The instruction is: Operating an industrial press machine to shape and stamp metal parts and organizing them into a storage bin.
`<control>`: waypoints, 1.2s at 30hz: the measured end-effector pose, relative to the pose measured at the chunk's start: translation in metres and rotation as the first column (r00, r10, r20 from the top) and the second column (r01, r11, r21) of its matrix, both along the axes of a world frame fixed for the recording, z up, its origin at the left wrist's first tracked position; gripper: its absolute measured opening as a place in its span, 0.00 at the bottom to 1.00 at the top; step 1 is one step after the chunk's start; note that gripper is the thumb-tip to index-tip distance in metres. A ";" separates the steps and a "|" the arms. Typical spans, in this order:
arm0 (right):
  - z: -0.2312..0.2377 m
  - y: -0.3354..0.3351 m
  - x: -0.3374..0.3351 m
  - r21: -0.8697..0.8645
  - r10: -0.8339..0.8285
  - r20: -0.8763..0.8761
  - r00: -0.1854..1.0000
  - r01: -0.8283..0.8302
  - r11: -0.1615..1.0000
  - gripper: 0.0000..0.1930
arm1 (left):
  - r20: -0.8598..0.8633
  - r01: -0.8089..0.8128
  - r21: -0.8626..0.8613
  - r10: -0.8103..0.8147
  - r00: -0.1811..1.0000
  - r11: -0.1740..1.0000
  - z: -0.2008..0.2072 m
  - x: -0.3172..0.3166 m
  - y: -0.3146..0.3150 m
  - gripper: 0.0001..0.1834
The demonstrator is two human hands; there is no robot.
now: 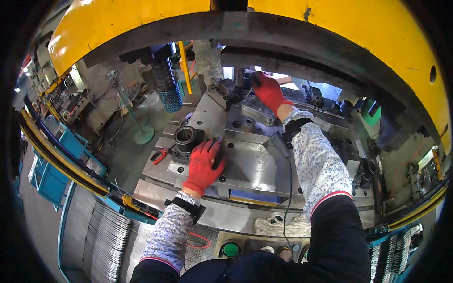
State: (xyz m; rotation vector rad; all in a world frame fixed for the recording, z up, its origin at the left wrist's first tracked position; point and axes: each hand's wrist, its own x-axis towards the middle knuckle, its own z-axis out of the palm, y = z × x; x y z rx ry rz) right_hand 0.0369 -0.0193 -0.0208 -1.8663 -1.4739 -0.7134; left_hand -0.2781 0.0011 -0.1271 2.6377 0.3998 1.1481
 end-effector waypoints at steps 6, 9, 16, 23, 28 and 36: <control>0.020 -0.002 -0.008 -0.212 0.104 0.119 0.987 -0.077 0.974 0.15 | -0.006 0.008 -0.013 -0.009 1.000 1.000 0.002 -0.004 0.000 0.30; 0.016 0.000 -0.005 -0.185 0.093 -0.003 0.996 -0.092 0.978 0.14 | 0.026 0.004 0.042 -0.005 1.000 0.999 0.005 -0.001 -0.001 0.29; -0.022 0.004 -0.009 -0.335 0.107 -0.042 0.993 -0.115 0.935 0.14 | 0.038 0.015 0.032 -0.016 0.999 0.999 0.004 0.001 -0.001 0.28; -0.018 0.003 -0.006 -0.450 0.157 0.204 0.966 -0.050 0.892 0.13 | 0.015 0.006 -0.029 -0.006 1.000 1.000 -0.002 -0.001 -0.003 0.30; -0.002 0.008 -0.009 -0.309 0.126 0.052 0.991 -0.104 0.945 0.13 | 0.009 0.002 -0.014 -0.001 1.000 1.000 -0.002 -0.003 0.001 0.29; 0.014 0.006 0.007 -0.185 0.008 0.240 0.971 0.038 0.982 0.14 | 0.007 0.053 -0.005 -0.053 0.999 0.999 0.002 0.002 0.001 0.28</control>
